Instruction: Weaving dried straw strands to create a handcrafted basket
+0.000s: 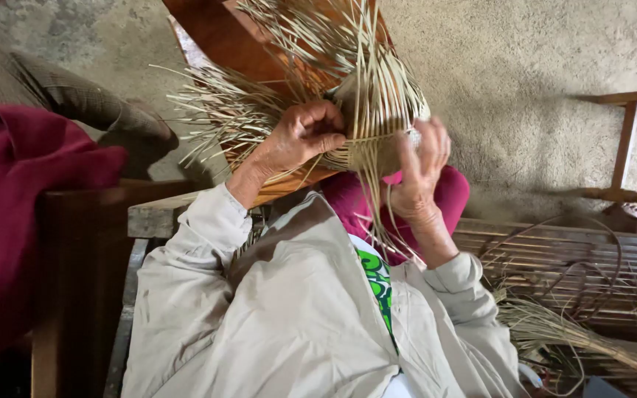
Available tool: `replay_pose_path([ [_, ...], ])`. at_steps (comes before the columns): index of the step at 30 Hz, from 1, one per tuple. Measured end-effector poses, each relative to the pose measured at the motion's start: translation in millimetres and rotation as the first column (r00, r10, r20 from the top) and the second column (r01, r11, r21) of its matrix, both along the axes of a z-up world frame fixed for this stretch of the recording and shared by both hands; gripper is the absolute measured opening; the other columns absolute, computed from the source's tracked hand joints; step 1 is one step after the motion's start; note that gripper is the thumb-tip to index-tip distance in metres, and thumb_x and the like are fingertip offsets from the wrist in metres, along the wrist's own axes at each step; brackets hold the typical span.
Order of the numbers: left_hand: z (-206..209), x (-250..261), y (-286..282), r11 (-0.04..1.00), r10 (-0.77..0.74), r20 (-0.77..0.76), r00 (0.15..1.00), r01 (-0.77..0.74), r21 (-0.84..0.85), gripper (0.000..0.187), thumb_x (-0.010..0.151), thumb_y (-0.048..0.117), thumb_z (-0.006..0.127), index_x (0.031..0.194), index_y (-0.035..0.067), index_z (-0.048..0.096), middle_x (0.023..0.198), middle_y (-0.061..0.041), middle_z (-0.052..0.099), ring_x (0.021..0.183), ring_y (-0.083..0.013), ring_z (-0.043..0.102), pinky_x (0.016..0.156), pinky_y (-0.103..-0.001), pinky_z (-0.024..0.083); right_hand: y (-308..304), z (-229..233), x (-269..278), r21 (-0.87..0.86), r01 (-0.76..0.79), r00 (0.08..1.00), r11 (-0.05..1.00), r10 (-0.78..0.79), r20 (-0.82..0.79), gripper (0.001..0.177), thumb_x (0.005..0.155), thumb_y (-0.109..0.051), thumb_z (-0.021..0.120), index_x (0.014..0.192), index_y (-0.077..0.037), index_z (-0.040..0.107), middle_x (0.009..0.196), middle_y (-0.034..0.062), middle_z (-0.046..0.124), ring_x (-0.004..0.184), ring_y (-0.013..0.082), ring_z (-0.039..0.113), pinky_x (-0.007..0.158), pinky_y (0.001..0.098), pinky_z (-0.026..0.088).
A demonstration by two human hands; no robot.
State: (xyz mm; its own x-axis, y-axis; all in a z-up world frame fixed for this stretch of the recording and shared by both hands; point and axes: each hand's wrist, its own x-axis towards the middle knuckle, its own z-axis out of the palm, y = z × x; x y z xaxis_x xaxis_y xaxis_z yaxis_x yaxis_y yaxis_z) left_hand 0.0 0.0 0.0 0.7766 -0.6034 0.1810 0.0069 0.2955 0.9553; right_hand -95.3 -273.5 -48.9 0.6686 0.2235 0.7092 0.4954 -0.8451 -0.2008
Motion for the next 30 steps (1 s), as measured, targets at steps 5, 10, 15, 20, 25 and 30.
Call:
replay_pose_path([
  [5,17.7,-2.6,0.5,0.998,-0.015,0.106,0.994,0.02,-0.052,0.034,0.097,0.009,0.075,0.128,0.004,0.063,0.086,-0.001,0.06,0.084,-0.0081,0.054,0.081,-0.025,0.049,59.7,84.5,14.9,0.02,-0.048,0.984,0.999,0.043,0.174,0.017,0.1,-0.028,0.068,0.107,-0.016,0.079,0.114,0.0087,0.068,0.103,0.0299,0.062,0.087,0.0453,0.052],
  [10,14.1,-3.5,-2.1,0.996,0.002,0.201,0.979,0.017,-0.091,0.033,0.099,0.007,0.072,0.13,0.003,0.063,0.08,-0.001,0.054,0.079,-0.0099,0.051,0.076,-0.026,0.046,55.4,85.1,26.3,0.066,-0.065,0.998,0.996,0.065,0.009,0.027,0.105,-0.034,0.062,0.109,-0.016,0.082,0.103,0.0034,0.068,0.09,0.0236,0.061,0.08,0.035,0.052],
  [15,20.9,-5.7,-2.6,0.99,0.029,0.224,0.974,0.003,-0.14,0.05,0.098,-0.001,0.073,0.142,0.004,0.05,0.083,-0.006,0.048,0.074,-0.0143,0.052,0.07,-0.03,0.046,59.0,92.2,30.5,0.312,-0.135,0.97,0.941,0.19,-0.151,0.018,0.092,-0.027,0.082,0.105,-0.015,0.082,0.097,0.0069,0.066,0.084,0.0286,0.061,0.079,0.0399,0.053],
  [20,-5.6,4.2,-5.6,0.981,-0.064,0.099,0.993,0.08,-0.175,0.051,0.096,0.011,0.078,0.137,0.002,0.05,0.079,-0.003,0.053,0.069,-0.0109,0.049,0.067,-0.024,0.041,53.6,62.4,28.0,0.217,-0.206,0.978,0.954,0.205,0.028,0.038,0.102,-0.053,0.062,0.09,-0.021,0.08,0.094,0.0034,0.066,0.085,0.0241,0.06,0.08,0.0352,0.05],
  [25,-8.4,4.1,-7.9,0.984,-0.067,-0.003,0.998,0.066,-0.164,0.052,0.094,0.014,0.081,0.134,0.003,0.051,0.08,-0.004,0.057,0.07,-0.01,0.051,0.067,-0.023,0.042,55.8,80.0,14.0,0.047,-0.231,0.972,0.972,0.228,0.056,0.013,0.1,-0.031,0.074,0.1,-0.02,0.08,0.107,0.0084,0.069,0.093,0.031,0.062,0.084,0.0424,0.052],
  [30,4.5,2.3,-13.3,0.992,-0.022,-0.048,0.999,0.016,-0.123,0.037,0.097,0.016,0.077,0.124,0.004,0.055,0.082,-0.005,0.06,0.072,-0.0108,0.055,0.066,-0.023,0.045,59.5,75.6,14.2,0.117,-0.244,0.966,0.963,0.231,0.115,0.024,0.104,-0.036,0.067,0.096,-0.017,0.08,0.111,0.0105,0.071,0.099,0.0299,0.062,0.093,0.0421,0.051],
])
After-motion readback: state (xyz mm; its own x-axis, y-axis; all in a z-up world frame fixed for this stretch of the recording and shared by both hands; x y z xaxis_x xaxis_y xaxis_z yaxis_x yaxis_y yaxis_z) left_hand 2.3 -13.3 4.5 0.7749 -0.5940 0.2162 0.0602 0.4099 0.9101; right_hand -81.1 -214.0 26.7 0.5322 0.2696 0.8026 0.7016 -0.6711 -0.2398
